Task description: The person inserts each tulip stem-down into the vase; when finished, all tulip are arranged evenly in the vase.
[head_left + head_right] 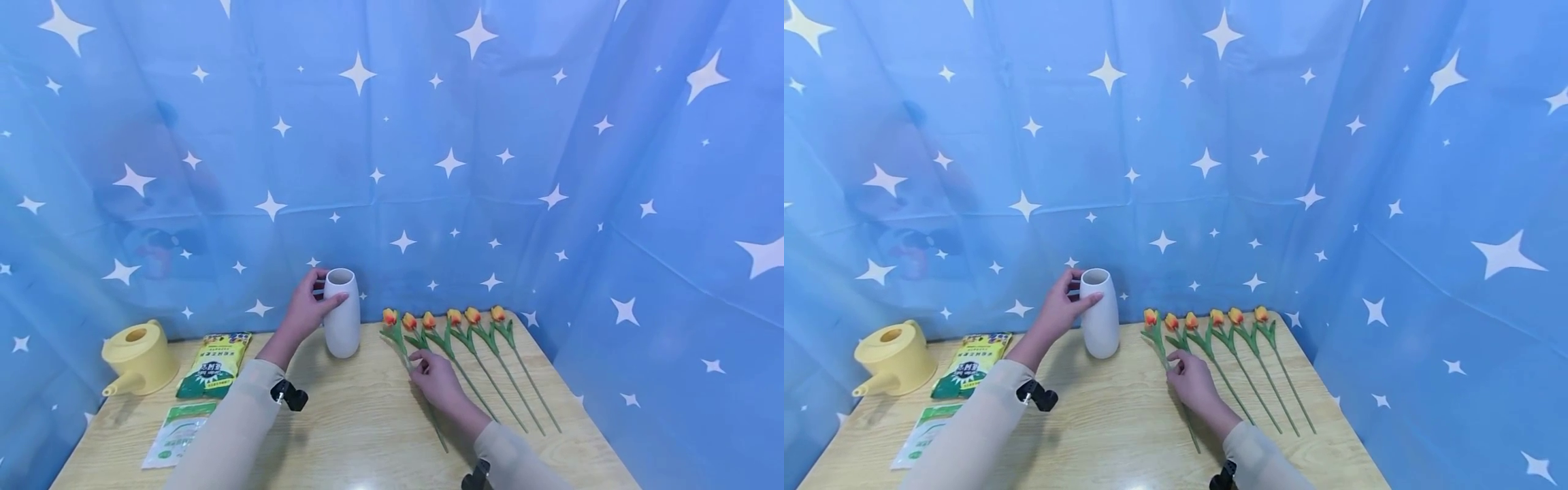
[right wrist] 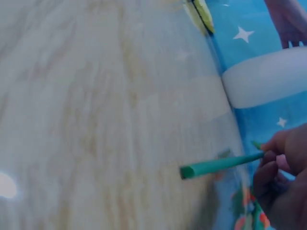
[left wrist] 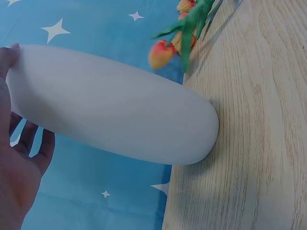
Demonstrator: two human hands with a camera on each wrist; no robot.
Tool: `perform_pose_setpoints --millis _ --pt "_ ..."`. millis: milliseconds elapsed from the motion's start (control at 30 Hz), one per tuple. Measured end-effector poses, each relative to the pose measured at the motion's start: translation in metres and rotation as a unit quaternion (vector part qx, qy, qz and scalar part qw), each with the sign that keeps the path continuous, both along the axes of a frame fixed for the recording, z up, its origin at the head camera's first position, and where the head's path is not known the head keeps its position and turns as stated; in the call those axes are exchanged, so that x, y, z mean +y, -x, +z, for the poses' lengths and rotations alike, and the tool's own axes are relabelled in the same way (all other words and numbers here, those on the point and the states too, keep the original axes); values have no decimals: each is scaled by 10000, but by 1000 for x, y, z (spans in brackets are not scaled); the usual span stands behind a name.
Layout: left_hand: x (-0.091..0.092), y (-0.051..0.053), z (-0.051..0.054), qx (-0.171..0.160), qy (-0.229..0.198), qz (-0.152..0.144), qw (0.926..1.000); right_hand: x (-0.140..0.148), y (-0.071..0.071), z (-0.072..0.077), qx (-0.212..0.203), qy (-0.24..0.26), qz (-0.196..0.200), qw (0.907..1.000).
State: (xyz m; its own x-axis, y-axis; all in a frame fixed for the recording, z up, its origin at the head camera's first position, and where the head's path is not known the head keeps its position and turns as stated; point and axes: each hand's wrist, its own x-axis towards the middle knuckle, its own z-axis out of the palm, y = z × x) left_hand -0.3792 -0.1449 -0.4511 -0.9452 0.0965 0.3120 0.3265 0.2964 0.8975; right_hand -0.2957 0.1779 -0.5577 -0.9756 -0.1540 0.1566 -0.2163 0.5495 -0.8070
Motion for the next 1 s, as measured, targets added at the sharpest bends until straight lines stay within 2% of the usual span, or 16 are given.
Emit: perform_pose_setpoints --millis 200,400,700,1000 --pt "1 -1 0 -34 -19 -35 10000 -4 -2 11 26 315 -215 9993" --pt "0 0 1 -16 -90 -81 9999 -13 -3 27 -119 968 -285 9948" --pt "-1 2 -1 51 -48 -93 9999 -18 3 43 -92 1915 -289 9810" --pt "-2 2 -2 46 -82 -110 9999 -19 14 51 137 2372 -606 9695"
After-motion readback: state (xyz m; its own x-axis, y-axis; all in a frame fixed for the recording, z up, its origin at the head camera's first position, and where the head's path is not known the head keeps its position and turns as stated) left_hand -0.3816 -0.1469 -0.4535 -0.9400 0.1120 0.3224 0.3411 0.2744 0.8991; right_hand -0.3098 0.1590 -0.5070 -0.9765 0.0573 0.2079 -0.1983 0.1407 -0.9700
